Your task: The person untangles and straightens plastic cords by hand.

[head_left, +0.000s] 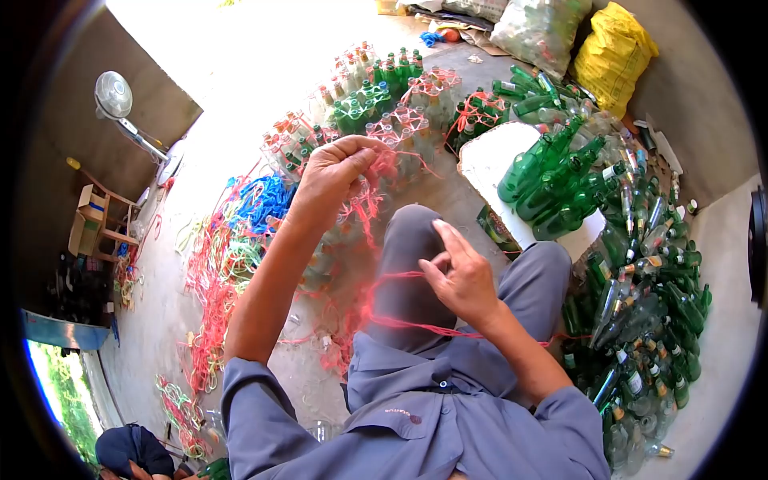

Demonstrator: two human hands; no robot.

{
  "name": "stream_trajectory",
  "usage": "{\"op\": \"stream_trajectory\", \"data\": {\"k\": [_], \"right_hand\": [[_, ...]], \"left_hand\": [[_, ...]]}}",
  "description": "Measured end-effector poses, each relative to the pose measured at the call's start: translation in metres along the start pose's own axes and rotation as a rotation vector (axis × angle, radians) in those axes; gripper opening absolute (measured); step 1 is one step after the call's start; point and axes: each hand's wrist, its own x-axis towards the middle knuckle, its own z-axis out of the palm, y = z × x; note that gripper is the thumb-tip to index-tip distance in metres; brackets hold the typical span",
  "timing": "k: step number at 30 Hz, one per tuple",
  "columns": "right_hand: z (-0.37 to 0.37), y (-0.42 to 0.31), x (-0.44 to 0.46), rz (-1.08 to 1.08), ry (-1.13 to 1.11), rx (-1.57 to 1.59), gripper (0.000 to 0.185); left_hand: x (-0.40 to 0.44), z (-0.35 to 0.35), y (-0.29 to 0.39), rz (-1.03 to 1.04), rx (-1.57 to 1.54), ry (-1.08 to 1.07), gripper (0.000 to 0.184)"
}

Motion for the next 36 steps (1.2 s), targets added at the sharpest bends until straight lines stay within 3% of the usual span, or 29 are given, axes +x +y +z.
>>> {"op": "stream_trajectory", "data": {"k": [4, 7, 10, 13, 17, 20, 25, 28, 31, 34, 36], "right_hand": [[0.011, -0.023, 0.039, -0.025, 0.020, 0.140, 0.057], [0.021, -0.016, 0.064, -0.016, 0.072, 0.121, 0.038], [0.019, -0.005, 0.077, 0.168, -0.084, 0.429, 0.019], [0.003, -0.001, 0.078, 0.163, -0.110, 0.411, 0.019], [-0.044, -0.017, 0.092, 0.369, -0.057, 0.730, 0.021], [-0.071, -0.014, 0.116, 0.274, 0.059, 0.650, 0.020], [-0.130, -0.036, 0.174, 0.139, 0.134, 0.593, 0.019], [-0.160, -0.050, 0.208, 0.097, 0.102, 0.585, 0.018], [-0.175, -0.050, 0.239, 0.104, 0.204, 0.625, 0.024], [-0.167, -0.065, 0.249, 0.023, 0.347, 0.609, 0.012], [-0.169, -0.071, 0.257, -0.020, 0.317, 0.616, 0.006]], "left_hand": [[0.000, 0.017, 0.004, 0.000, 0.026, -0.086, 0.018], [0.002, 0.022, 0.002, 0.051, -0.007, -0.162, 0.018], [0.002, 0.019, -0.003, 0.046, -0.007, -0.167, 0.019], [0.002, 0.011, -0.009, 0.019, 0.016, -0.117, 0.019], [0.008, -0.010, -0.034, 0.057, 0.039, -0.086, 0.026], [0.005, -0.027, -0.067, 0.106, 0.083, -0.055, 0.038], [-0.053, -0.031, -0.131, -0.163, -0.047, -0.052, 0.053], [-0.102, -0.033, -0.194, -0.260, -0.034, -0.084, 0.052], [-0.151, -0.024, -0.212, -0.406, -0.077, -0.062, 0.054], [-0.182, -0.023, -0.224, -0.494, -0.103, -0.085, 0.061], [-0.197, -0.027, -0.232, -0.568, -0.096, -0.096, 0.063]]}}
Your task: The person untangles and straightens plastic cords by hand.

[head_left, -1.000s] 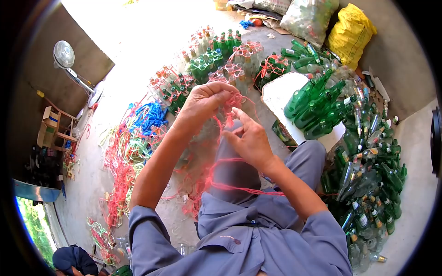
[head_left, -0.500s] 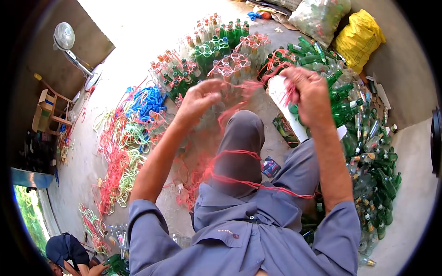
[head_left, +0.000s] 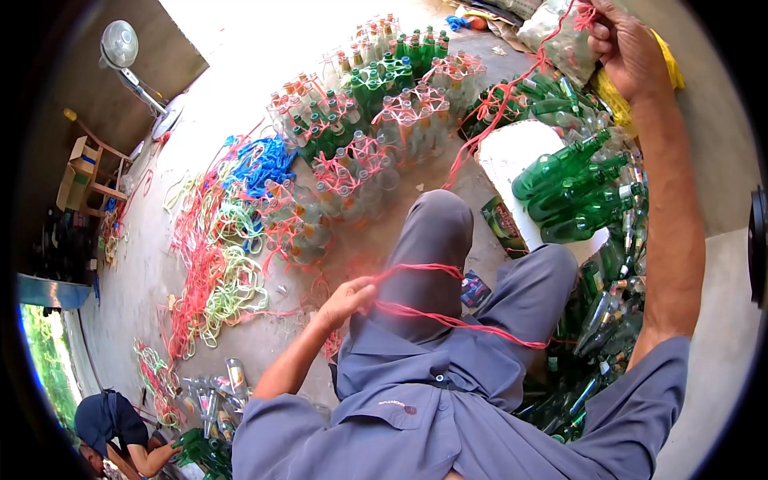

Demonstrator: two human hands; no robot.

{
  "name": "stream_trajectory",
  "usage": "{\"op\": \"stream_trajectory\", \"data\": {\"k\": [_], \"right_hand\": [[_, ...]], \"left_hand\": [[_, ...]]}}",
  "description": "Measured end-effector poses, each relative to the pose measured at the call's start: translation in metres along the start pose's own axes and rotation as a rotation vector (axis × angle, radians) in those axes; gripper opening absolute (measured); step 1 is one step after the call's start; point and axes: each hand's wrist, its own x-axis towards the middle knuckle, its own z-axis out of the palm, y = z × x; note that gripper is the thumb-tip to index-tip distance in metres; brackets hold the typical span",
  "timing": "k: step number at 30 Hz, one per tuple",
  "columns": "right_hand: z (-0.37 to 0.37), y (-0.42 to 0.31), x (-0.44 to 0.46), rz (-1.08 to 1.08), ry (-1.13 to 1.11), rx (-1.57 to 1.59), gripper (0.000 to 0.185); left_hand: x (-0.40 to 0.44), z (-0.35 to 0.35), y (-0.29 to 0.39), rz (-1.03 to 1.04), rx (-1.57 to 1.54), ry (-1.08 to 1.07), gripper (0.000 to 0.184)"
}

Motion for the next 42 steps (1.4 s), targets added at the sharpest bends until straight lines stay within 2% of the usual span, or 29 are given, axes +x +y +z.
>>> {"op": "stream_trajectory", "data": {"k": [2, 6, 9, 13, 17, 18, 21, 23, 25, 28, 31, 33, 35, 37, 38, 39, 42], "right_hand": [[0.001, -0.006, 0.011, -0.019, -0.008, 0.007, 0.006], [-0.002, -0.008, 0.026, -0.018, -0.028, 0.012, 0.008], [-0.008, -0.004, 0.033, 0.012, -0.051, 0.007, 0.012], [-0.018, 0.010, 0.040, 0.101, -0.108, -0.016, 0.017], [-0.021, 0.032, 0.026, 0.236, -0.227, -0.077, 0.022], [-0.018, 0.039, 0.016, 0.270, -0.253, -0.094, 0.023], [0.014, 0.051, -0.031, 0.283, -0.279, -0.221, 0.018], [0.018, 0.070, -0.043, 0.332, -0.356, -0.214, 0.019], [0.021, 0.085, -0.051, 0.376, -0.384, -0.183, 0.018], [0.027, 0.101, -0.056, 0.442, -0.368, -0.157, 0.022], [0.033, 0.107, -0.069, 0.405, -0.448, -0.429, 0.031], [0.033, 0.114, -0.080, 0.364, -0.536, -0.622, 0.044], [0.035, 0.126, -0.097, -0.001, -0.600, -0.923, 0.047], [0.039, 0.123, -0.122, -0.143, -0.641, -1.048, 0.040], [0.047, 0.120, -0.136, 0.007, -0.695, -0.993, 0.032], [0.051, 0.121, -0.156, -0.051, -0.759, -0.874, 0.026], [0.073, 0.118, -0.227, 0.072, -0.949, -0.466, 0.023]], "left_hand": [[-0.006, -0.001, -0.004, -0.058, 0.024, 0.015, 0.062], [-0.019, -0.006, 0.010, -0.055, -0.078, -0.094, 0.060], [-0.025, -0.018, 0.014, -0.094, -0.042, -0.135, 0.057], [-0.031, -0.034, 0.019, -0.096, -0.111, -0.155, 0.044], [-0.039, -0.044, 0.032, -0.092, -0.169, -0.084, 0.039], [-0.040, -0.043, 0.035, -0.038, -0.151, -0.018, 0.037], [-0.039, -0.049, 0.036, 0.003, -0.091, 0.017, 0.040], [-0.035, -0.053, 0.029, 0.047, -0.020, 0.065, 0.027], [-0.031, -0.059, 0.024, 0.036, 0.057, 0.082, 0.021], [-0.027, -0.060, 0.021, 0.144, 0.192, 0.153, 0.017], [-0.025, -0.061, 0.019, 0.283, 0.142, 0.198, 0.018], [-0.025, -0.057, 0.023, 0.259, 0.046, 0.222, 0.017], [-0.025, -0.056, 0.026, 0.212, 0.008, 0.203, 0.016], [-0.026, -0.060, 0.026, 0.147, 0.029, 0.138, 0.015], [-0.025, -0.060, 0.026, 0.141, 0.027, 0.141, 0.014], [-0.025, -0.059, 0.026, 0.136, 0.025, 0.144, 0.013], [-0.028, -0.054, 0.039, 0.096, -0.047, 0.145, 0.011]]}}
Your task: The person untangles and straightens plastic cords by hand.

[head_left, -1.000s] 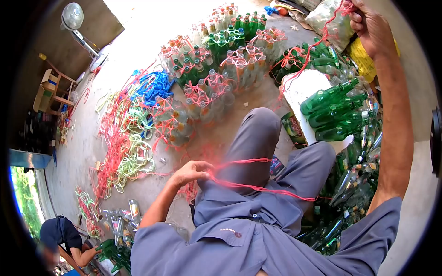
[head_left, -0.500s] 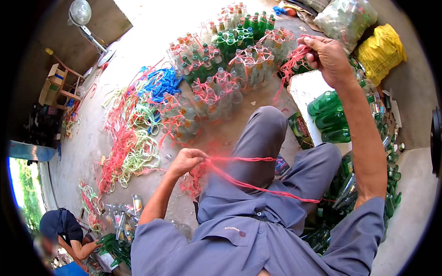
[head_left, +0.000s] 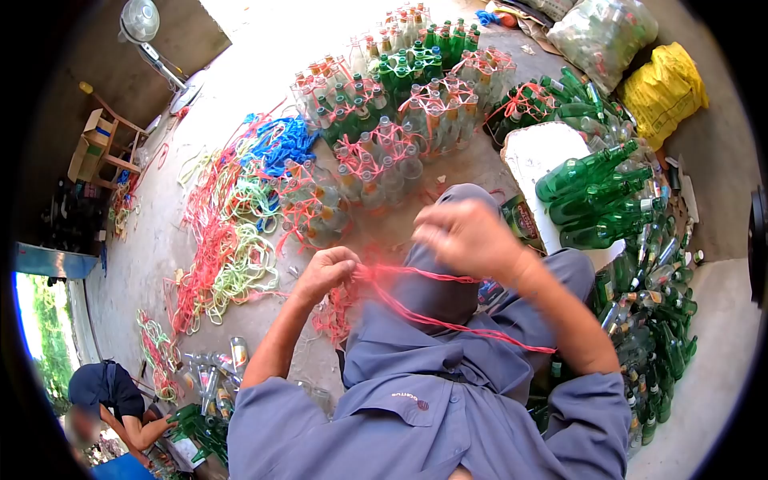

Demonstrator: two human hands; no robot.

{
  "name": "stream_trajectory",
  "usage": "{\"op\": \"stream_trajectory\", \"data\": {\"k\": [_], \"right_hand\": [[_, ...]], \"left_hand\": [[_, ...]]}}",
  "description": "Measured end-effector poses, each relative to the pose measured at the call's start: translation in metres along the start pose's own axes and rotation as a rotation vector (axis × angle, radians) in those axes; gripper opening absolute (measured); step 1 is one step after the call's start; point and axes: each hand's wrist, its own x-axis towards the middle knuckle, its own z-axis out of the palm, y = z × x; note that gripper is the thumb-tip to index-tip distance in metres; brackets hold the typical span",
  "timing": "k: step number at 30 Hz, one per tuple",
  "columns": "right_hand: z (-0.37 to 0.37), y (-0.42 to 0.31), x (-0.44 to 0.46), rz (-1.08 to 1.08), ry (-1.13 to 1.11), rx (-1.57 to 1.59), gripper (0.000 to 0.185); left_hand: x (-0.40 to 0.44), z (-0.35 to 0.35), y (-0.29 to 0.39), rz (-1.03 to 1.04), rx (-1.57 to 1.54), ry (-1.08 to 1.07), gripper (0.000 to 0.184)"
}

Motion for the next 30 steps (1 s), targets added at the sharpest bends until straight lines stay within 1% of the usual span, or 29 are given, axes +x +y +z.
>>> {"op": "stream_trajectory", "data": {"k": [1, 3, 4, 5, 7, 10, 13, 16, 19, 22, 25, 26, 28, 30], "right_hand": [[0.020, -0.004, -0.008, 0.064, -0.120, 0.019, 0.026], [0.062, -0.001, -0.025, 0.018, -0.183, -0.023, 0.032], [0.076, -0.001, -0.029, 0.053, -0.257, -0.041, 0.025], [0.092, 0.004, -0.032, 0.056, -0.292, -0.089, 0.026], [0.109, 0.006, -0.040, 0.133, -0.248, -0.135, 0.028], [0.115, 0.002, -0.044, 0.198, -0.324, -0.183, 0.031], [0.118, 0.002, -0.042, 0.243, -0.311, -0.161, 0.027], [0.126, 0.006, -0.046, 0.146, -0.200, 0.006, 0.021], [0.131, 0.003, -0.055, 0.072, -0.170, 0.034, 0.018], [0.121, -0.005, -0.065, 0.064, -0.184, 0.053, 0.018], [0.107, -0.010, -0.074, 0.053, -0.192, 0.072, 0.017], [0.103, -0.011, -0.077, 0.067, -0.184, 0.074, 0.017], [0.095, -0.011, -0.084, 0.093, -0.171, 0.080, 0.018], [0.087, -0.007, -0.091, 0.104, -0.203, 0.024, 0.019]], "left_hand": [[-0.001, 0.003, 0.007, -0.020, -0.032, 0.000, 0.011], [0.000, 0.006, 0.014, -0.008, -0.047, -0.002, 0.011], [0.000, 0.007, 0.017, -0.001, -0.056, -0.003, 0.011], [0.001, 0.008, 0.018, -0.010, -0.096, 0.001, 0.011], [0.002, 0.011, 0.022, -0.026, -0.176, 0.009, 0.011], [0.001, 0.017, 0.032, -0.019, -0.268, 0.022, 0.011], [0.006, 0.018, 0.033, 0.002, -0.355, 0.031, 0.009], [0.011, 0.018, 0.029, 0.030, -0.448, 0.059, 0.008], [0.017, 0.014, 0.023, 0.046, -0.490, 0.115, 0.013], [0.020, 0.002, 0.017, 0.006, -0.519, 0.172, 0.013], [0.024, -0.010, 0.011, 0.011, -0.573, 0.243, 0.011], [0.024, -0.012, 0.011, 0.013, -0.543, 0.322, 0.012], [0.024, -0.023, 0.014, 0.028, -0.641, 0.355, 0.012], [0.022, -0.044, 0.008, 0.052, -0.701, 0.374, 0.013]]}}
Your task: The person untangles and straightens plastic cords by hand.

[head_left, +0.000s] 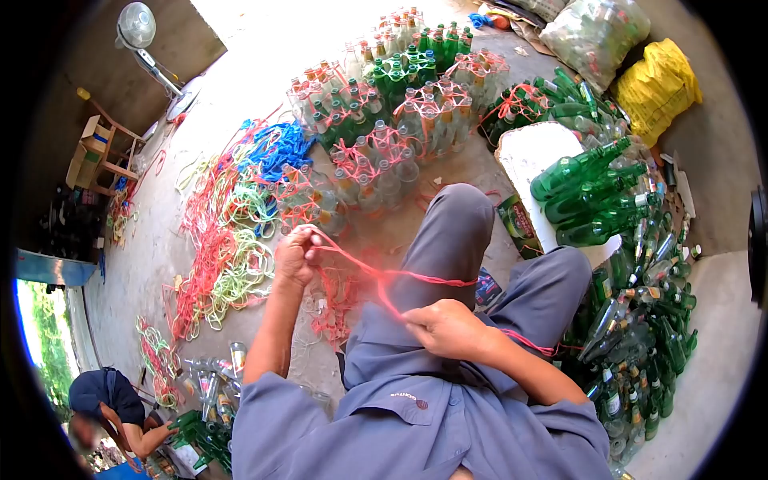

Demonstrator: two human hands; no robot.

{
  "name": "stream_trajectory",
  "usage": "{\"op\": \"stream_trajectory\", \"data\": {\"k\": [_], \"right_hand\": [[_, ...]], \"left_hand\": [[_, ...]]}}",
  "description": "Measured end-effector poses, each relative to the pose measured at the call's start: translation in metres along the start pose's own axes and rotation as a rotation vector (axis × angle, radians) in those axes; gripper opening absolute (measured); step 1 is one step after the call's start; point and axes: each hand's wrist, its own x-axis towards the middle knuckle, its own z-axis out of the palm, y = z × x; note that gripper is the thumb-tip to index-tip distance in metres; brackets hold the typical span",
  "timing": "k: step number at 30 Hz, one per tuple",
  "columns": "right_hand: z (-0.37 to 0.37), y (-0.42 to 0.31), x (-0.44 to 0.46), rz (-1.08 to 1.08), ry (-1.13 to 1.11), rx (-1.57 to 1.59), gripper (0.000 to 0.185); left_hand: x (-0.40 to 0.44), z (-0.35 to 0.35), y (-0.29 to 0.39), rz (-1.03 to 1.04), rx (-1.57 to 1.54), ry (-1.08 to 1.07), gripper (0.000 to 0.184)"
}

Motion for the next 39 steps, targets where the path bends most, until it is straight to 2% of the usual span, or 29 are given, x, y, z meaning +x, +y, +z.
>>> {"op": "stream_trajectory", "data": {"k": [3, 4, 11, 16, 18, 22, 25, 26, 29, 33, 37, 38, 39], "right_hand": [[-0.011, 0.004, -0.013, 0.028, -0.001, 0.022, 0.018], [-0.015, 0.005, -0.017, 0.036, 0.004, 0.049, 0.017], [-0.038, 0.026, -0.040, 0.190, 0.029, -0.007, 0.019], [-0.037, 0.037, -0.046, 0.222, 0.096, 0.012, 0.018], [-0.038, 0.038, -0.047, 0.236, 0.106, 0.033, 0.018], [-0.051, 0.037, -0.057, 0.283, 0.171, 0.097, 0.017], [-0.067, 0.038, -0.067, 0.451, 0.180, 0.193, 0.016], [-0.070, 0.041, -0.071, 0.366, 0.238, 0.159, 0.016], [-0.087, 0.033, -0.081, 0.545, 0.249, 0.308, 0.015], [-0.090, 0.044, -0.090, 0.512, 0.325, 0.219, 0.015], [-0.088, 0.049, -0.095, 0.488, 0.356, 0.231, 0.016], [-0.089, 0.052, -0.097, 0.494, 0.376, 0.241, 0.017], [-0.090, 0.053, -0.098, 0.499, 0.396, 0.251, 0.019]], "left_hand": [[0.003, -0.022, 0.016, 0.061, -0.051, -0.007, 0.013], [0.006, -0.034, 0.020, 0.062, -0.048, 0.084, 0.013], [0.000, -0.103, 0.045, 0.098, -0.182, 0.328, 0.018], [-0.022, -0.119, 0.060, 0.201, -0.186, 0.468, 0.020], [-0.026, -0.132, 0.063, 0.215, -0.123, 0.586, 0.019], [-0.035, -0.192, 0.064, 0.225, -0.104, 0.716, 0.015], [-0.041, -0.225, 0.062, 0.227, -0.142, 0.847, 0.015], [-0.045, -0.235, 0.062, 0.229, -0.142, 0.878, 0.015], [-0.057, -0.259, 0.058, 0.277, -0.137, 0.971, 0.014], [-0.069, -0.298, 0.059, 0.267, -0.146, 0.953, 0.013], [-0.084, -0.331, 0.047, 0.142, -0.004, 1.074, 0.012], [-0.086, -0.354, 0.041, 0.058, -0.001, 1.083, 0.015], [-0.084, -0.371, 0.028, -0.009, 0.357, 1.094, 0.016]]}}
